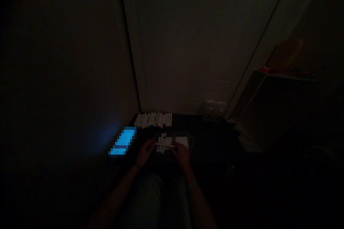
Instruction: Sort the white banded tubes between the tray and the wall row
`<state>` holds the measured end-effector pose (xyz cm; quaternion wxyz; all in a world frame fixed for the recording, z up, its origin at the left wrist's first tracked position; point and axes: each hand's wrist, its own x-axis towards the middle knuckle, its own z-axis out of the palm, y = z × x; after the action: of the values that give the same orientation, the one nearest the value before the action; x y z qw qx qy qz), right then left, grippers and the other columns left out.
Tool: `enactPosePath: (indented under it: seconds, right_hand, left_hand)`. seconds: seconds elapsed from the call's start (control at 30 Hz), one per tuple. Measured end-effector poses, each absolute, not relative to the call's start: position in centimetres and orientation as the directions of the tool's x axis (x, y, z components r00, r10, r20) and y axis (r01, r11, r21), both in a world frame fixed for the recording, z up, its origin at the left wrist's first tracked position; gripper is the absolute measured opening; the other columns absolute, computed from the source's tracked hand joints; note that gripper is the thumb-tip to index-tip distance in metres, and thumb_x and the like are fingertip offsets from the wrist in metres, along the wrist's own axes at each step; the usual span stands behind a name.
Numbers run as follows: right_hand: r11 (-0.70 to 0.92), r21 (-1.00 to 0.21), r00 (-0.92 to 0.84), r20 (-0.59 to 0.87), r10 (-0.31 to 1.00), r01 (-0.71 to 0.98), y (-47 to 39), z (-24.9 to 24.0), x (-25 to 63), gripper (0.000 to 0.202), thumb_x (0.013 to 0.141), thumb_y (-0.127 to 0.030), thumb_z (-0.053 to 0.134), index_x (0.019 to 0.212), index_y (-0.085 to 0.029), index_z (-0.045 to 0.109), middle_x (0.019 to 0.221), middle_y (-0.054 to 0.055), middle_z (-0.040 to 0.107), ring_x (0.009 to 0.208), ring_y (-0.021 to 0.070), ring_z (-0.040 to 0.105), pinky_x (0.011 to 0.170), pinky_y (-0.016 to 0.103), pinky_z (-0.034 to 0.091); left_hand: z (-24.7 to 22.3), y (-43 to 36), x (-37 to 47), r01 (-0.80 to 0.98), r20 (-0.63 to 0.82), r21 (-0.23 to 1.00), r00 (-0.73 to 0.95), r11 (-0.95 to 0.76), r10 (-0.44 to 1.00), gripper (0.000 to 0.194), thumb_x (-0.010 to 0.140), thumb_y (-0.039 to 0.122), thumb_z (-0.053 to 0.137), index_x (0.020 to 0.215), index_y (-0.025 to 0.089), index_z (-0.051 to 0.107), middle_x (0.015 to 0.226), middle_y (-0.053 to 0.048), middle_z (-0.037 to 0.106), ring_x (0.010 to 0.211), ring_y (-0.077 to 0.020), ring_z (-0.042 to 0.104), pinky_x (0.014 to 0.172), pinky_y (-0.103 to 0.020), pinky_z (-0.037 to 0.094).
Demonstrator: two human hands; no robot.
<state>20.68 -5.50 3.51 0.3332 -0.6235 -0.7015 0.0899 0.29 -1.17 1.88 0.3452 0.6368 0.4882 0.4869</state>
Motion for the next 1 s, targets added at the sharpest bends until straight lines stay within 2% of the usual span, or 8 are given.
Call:
enactPosePath:
  seconds: [0.33,0.8,1.0]
  right_hand:
    - [0.198,-0.529,0.004,0.356,0.934,0.825,-5.31,3.19,20.75,0.03,0.081,-0.044,0.044,0.099,-0.023,0.057,0.093,0.003,0.062,0.087,0.0147,0.055,0.075,0.023,0.038]
    - [0.224,-0.504,-0.017,0.383,0.924,0.834,-5.3,3.17,20.74,0.033,0.082,-0.045,0.041,0.101,-0.024,0.056,0.093,0.002,0.062,0.087,0.0139,0.055,0.075,0.022,0.038]
    - [0.209,-0.502,-0.003,0.38,0.925,0.839,-5.37,3.31,20.57,0.035,0.087,-0.042,0.031,0.098,-0.022,0.058,0.094,0.003,0.062,0.088,0.013,0.055,0.076,0.021,0.037]
  left_hand:
    - [1.38,-0.93,0.15,0.295,0.291,0.909,0.056,-0.294,0.955,0.026,0.075,0.04,0.045,0.086,0.019,0.055,0.083,-0.002,0.061,0.08,-0.0156,0.057,0.073,-0.027,0.044]
    - [1.32,-0.96,0.05,0.294,0.26,0.915,0.091,-0.276,0.961,0.029,0.073,0.043,0.047,0.085,0.018,0.056,0.074,0.0,0.06,0.07,-0.0137,0.055,0.064,-0.023,0.043]
    - [1.36,-1.09,0.08,0.306,0.262,0.911,0.086,-0.276,0.961,0.031,0.073,0.045,0.047,0.085,0.017,0.056,0.073,0.0,0.059,0.068,-0.0131,0.054,0.062,-0.023,0.041]
